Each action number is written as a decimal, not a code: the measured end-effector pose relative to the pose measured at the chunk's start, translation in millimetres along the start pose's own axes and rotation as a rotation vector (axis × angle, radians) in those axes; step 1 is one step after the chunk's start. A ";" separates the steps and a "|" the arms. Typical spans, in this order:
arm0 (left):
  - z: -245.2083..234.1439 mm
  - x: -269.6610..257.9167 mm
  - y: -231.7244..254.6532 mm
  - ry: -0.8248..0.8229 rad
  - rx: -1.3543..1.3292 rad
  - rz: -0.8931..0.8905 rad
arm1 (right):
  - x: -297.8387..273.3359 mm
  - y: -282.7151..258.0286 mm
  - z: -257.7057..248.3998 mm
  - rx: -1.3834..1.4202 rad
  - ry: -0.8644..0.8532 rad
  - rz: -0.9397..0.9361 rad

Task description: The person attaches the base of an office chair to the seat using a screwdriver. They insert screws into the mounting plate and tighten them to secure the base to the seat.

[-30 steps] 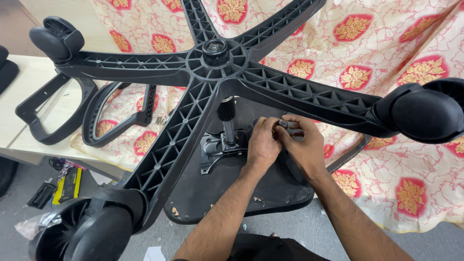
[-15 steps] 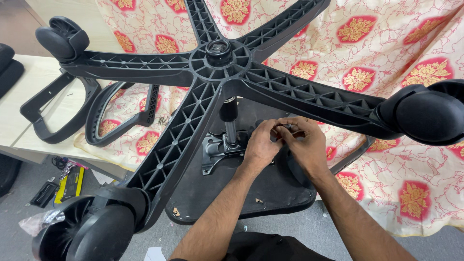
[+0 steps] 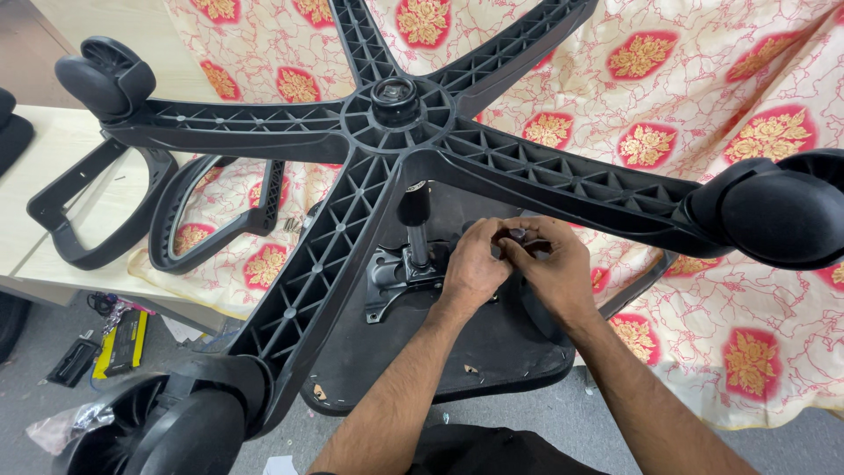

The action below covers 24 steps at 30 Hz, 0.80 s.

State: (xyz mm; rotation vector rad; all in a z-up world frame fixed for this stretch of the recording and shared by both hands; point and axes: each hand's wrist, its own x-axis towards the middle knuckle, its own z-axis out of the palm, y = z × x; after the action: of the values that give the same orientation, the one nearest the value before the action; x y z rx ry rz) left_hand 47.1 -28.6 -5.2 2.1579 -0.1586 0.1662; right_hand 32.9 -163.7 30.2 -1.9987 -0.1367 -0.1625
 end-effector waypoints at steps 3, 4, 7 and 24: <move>-2.2 -1.5 -0.4 -0.039 -0.137 0.024 | 1.1 3.0 -2.8 0.159 -0.035 -0.073; -3.3 -2.0 -0.7 -0.062 -0.196 0.028 | 2.1 4.8 -4.9 0.159 -0.046 -0.079; -4.8 -3.2 -0.5 -0.112 -0.139 0.040 | 3.0 10.0 -6.9 0.162 -0.044 -0.130; 1.0 -1.9 0.0 -0.089 0.009 -0.075 | -1.1 13.6 -6.4 0.138 -0.039 -0.037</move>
State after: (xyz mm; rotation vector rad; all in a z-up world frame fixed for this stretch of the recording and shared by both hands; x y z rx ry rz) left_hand 45.3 -29.4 -6.1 2.1779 -0.1283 0.0281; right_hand 33.8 -175.2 20.6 -1.8637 -0.2043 -0.1338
